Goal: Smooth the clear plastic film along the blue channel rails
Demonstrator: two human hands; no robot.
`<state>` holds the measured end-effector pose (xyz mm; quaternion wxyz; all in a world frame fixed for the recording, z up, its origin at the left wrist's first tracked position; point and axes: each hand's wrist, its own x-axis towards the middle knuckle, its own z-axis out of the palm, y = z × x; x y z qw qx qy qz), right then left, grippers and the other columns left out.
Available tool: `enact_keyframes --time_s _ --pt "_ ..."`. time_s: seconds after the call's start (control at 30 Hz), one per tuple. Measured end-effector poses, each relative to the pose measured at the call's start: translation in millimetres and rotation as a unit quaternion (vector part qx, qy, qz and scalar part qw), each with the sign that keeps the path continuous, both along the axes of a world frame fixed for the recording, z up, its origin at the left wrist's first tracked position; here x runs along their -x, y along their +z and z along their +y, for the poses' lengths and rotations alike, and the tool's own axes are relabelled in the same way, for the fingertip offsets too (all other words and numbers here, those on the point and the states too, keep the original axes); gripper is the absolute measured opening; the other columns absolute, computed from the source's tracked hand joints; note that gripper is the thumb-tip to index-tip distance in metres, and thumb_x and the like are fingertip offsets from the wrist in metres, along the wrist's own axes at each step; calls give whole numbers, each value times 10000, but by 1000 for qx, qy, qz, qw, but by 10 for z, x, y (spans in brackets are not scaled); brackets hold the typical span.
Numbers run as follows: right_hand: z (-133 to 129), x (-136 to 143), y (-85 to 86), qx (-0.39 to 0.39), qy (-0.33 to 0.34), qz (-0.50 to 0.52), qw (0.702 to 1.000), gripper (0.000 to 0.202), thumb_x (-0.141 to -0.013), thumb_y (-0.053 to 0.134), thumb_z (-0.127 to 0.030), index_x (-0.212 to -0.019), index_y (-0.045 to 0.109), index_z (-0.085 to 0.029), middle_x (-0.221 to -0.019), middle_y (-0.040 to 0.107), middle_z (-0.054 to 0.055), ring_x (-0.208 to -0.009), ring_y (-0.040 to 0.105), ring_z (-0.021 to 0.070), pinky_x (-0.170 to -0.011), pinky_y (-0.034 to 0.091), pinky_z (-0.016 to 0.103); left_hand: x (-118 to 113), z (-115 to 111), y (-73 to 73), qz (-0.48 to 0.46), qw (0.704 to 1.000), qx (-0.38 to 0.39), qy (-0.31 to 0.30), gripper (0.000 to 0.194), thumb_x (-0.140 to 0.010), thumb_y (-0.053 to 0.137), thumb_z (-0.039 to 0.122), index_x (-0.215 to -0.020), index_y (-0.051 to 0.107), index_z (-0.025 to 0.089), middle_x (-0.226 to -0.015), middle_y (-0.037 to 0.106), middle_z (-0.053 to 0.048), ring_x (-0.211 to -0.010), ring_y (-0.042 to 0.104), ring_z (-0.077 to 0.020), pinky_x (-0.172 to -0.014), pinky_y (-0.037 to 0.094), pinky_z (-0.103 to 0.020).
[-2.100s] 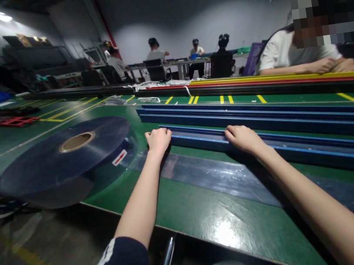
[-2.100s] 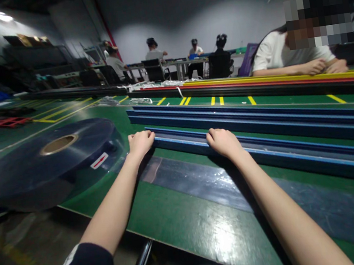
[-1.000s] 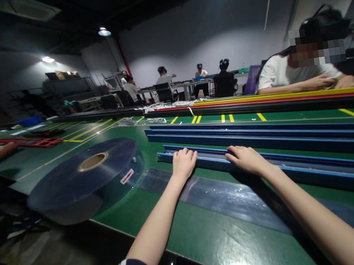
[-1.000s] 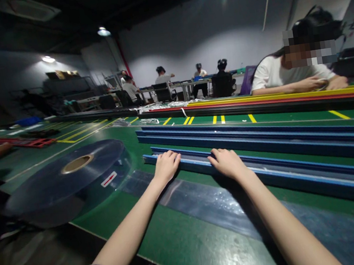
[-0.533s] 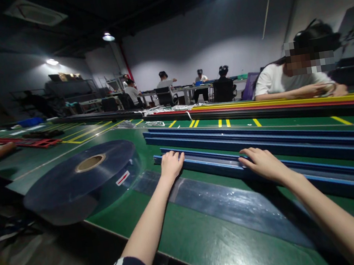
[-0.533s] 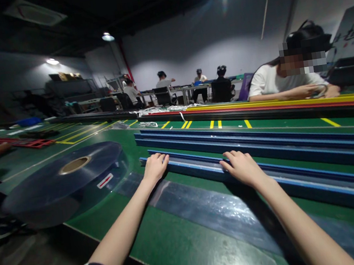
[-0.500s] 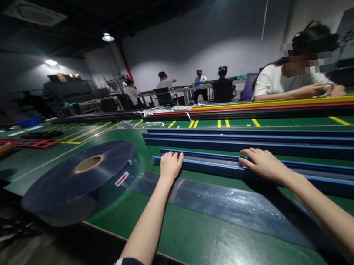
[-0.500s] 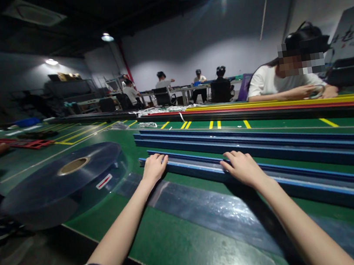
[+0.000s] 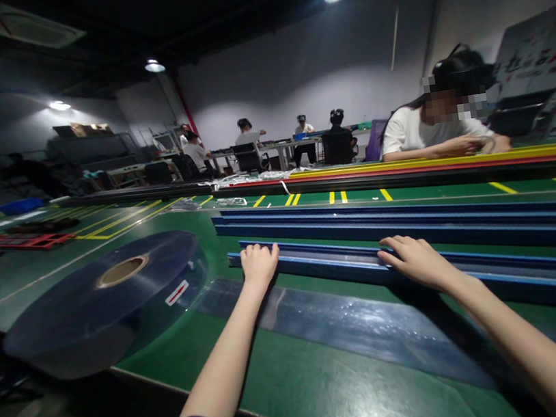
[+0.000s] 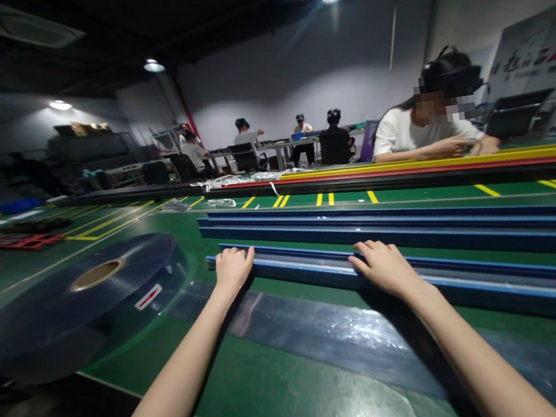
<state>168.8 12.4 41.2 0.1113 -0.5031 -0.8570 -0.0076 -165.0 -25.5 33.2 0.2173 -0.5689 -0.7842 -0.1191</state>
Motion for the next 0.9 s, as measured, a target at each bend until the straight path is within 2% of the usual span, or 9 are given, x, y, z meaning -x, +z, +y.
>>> enact_keyframes --time_s 0.1,0.2,0.3,0.43,0.53,0.67,0.77,0.9 --pt "-17 -114 18 -8 -11 1 1000 453 -904 277 -448 -1159 523 -167 -1143 593 126 -1052 539 261 -841 393 392 -213 34 62 22 998 -45 -32 446 -905 314 355 -829 688 125 -912 651 -134 -926 535 -276 -796 342 -397" --pt "-31 -247 1 -11 -25 -2 1000 446 -903 280 -450 -1147 530 -173 -1132 601 116 -1049 544 255 -835 395 383 -570 77 120 30 990 -60 -124 377 -903 346 332 -817 666 153 -900 639 -106 -922 522 -248 -786 340 -377" --pt "-45 -377 -53 -10 -38 -8 999 439 -902 282 -450 -1126 543 -177 -1110 614 109 -1041 551 252 -836 394 383 -1022 116 151 20 975 -48 -216 341 -904 364 340 -841 653 172 -892 630 -85 -923 515 -221 -785 343 -355" --pt "-62 -529 -136 -23 -52 -5 998 442 -902 289 -453 -1134 545 -177 -1107 620 101 -1041 555 246 -863 387 387 -1593 149 124 -1 948 -18 -318 359 -914 345 379 -899 648 186 -933 627 -72 -943 520 -199 -805 352 -339" --pt "-67 -646 -181 -39 -56 2 998 451 -903 289 -454 -1134 550 -167 -1108 620 107 -1038 558 243 -864 395 377 -1905 163 54 -5 931 -2 -364 379 -915 330 399 -960 635 179 -958 626 -76 -956 531 -197 -844 353 -344" --pt "-69 -817 -236 -66 -58 -1 996 461 -904 283 -458 -1112 562 -155 -1101 624 115 -1032 564 237 -860 403 365 -2123 172 -71 -11 927 7 -376 410 -904 325 439 -1004 608 159 -951 627 -83 -935 547 -210 -865 360 -360" --pt "-79 -909 -273 -79 -63 -13 995 467 -910 271 -460 -1112 562 -156 -1094 628 110 -1032 563 229 -869 397 358 -2157 189 -138 -5 928 -4 -373 421 -894 330 454 -1009 593 147 -942 619 -88 -918 547 -218 -837 379 -359" --pt "-96 -932 -284 -92 -72 -31 993 467 -922 249 -452 -1131 550 -161 -1102 623 98 -1033 557 222 -874 384 356 -2140 225 -152 9 931 1 -365 409 -895 323 436 -952 602 143 -927 616 -96 -915 547 -226 -806 392 -356"
